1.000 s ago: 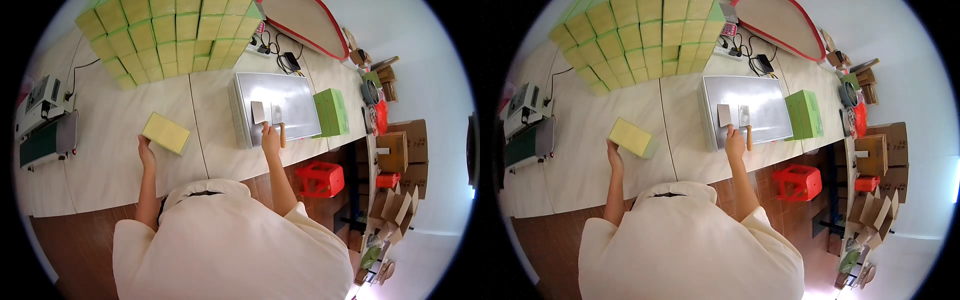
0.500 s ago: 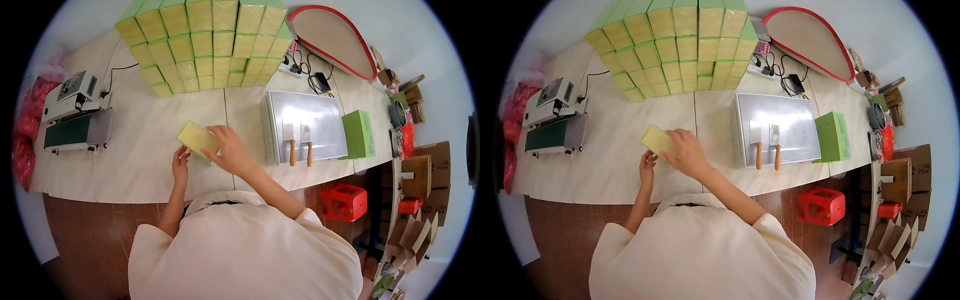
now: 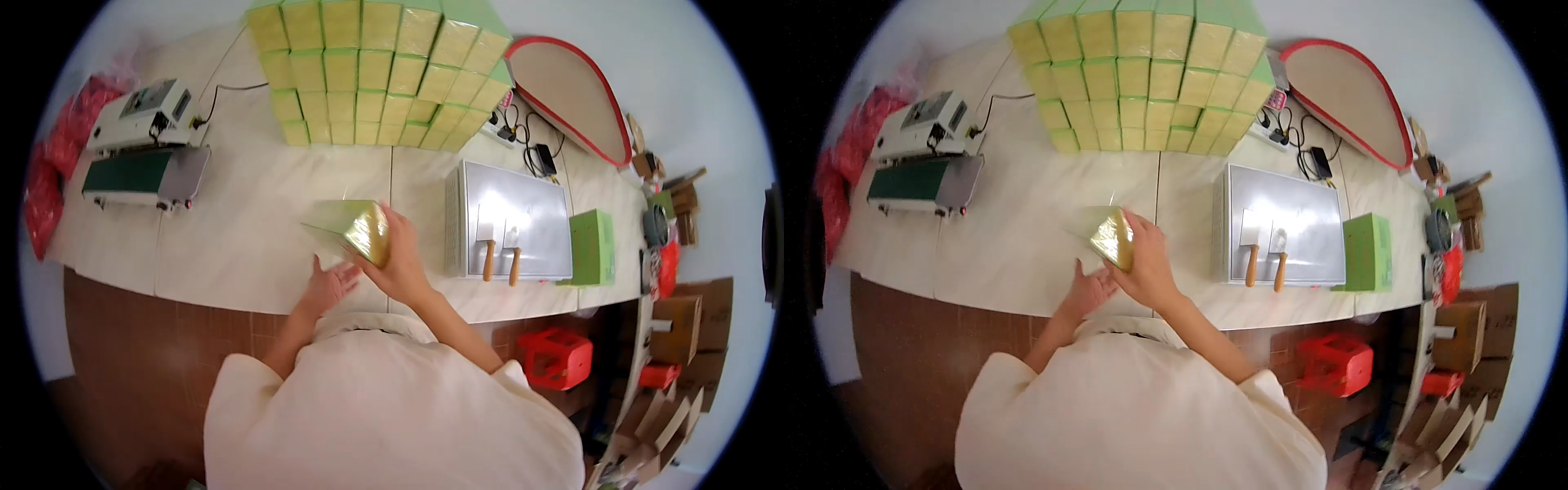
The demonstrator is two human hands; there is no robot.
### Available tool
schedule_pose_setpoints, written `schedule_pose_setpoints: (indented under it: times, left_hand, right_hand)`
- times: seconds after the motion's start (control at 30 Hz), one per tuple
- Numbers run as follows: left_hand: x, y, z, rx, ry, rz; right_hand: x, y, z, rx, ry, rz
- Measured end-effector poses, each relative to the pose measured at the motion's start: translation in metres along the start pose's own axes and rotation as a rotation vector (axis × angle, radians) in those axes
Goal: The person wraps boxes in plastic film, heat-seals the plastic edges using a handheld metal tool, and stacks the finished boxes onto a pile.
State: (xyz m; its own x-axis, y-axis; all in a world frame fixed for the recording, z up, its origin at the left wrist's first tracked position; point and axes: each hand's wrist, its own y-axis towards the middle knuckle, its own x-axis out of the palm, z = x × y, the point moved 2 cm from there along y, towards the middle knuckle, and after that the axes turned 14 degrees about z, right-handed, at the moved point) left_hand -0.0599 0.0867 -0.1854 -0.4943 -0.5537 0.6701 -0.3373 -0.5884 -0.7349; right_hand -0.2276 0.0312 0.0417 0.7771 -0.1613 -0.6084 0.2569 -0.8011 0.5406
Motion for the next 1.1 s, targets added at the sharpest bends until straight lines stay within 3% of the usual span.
schedule_pose_setpoints:
  times: [0.07,0.13,0.17,0.37,0.53,0.6,0.67,0.77,0.83,0.97,1.03,1.1]
  left_hand:
    - [0.037,-0.018,0.023,0.158,-0.277,-0.075]
    - [0.055,-0.024,0.043,0.423,-0.186,-0.222]
    - [0.064,-0.029,0.052,0.437,-0.220,-0.225]
    - [0.127,-0.076,0.074,0.569,0.060,-0.073]
    - [0.129,-0.077,0.054,0.798,0.365,0.037]
    - [0.126,-0.075,0.046,0.832,0.399,0.028]
    - [0.119,-0.073,0.040,1.011,0.529,0.104]
    - [0.139,-0.103,0.029,1.107,0.684,0.250]
    - [0.128,-0.091,0.033,1.145,0.699,0.214]
    - [0.127,-0.092,0.037,1.173,0.677,0.148]
    - [0.144,-0.109,0.039,1.164,0.743,0.186]
    - [0.151,-0.110,0.044,1.163,0.807,0.214]
  right_hand:
    - [-0.025,-0.018,0.000,0.087,0.277,0.078]
    - [-0.039,-0.040,0.004,0.122,0.306,0.050]
    - [-0.049,-0.041,0.000,0.120,0.207,0.055]
    - [-0.047,-0.075,0.025,0.128,-0.089,0.038]
    - [-0.020,-0.085,0.049,0.173,-0.143,-0.052]
    - [-0.005,-0.078,0.056,0.229,-0.027,-0.088]
    - [0.012,-0.067,0.058,0.219,-0.028,-0.051]
    - [0.031,-0.048,0.058,0.333,0.151,0.012]
    - [0.040,-0.039,0.059,0.125,0.138,-0.060]
    - [0.055,-0.051,0.074,0.218,0.110,-0.057]
    - [0.044,-0.046,0.066,0.251,0.330,0.099]
    - [0.023,-0.033,0.054,0.281,0.368,0.103]
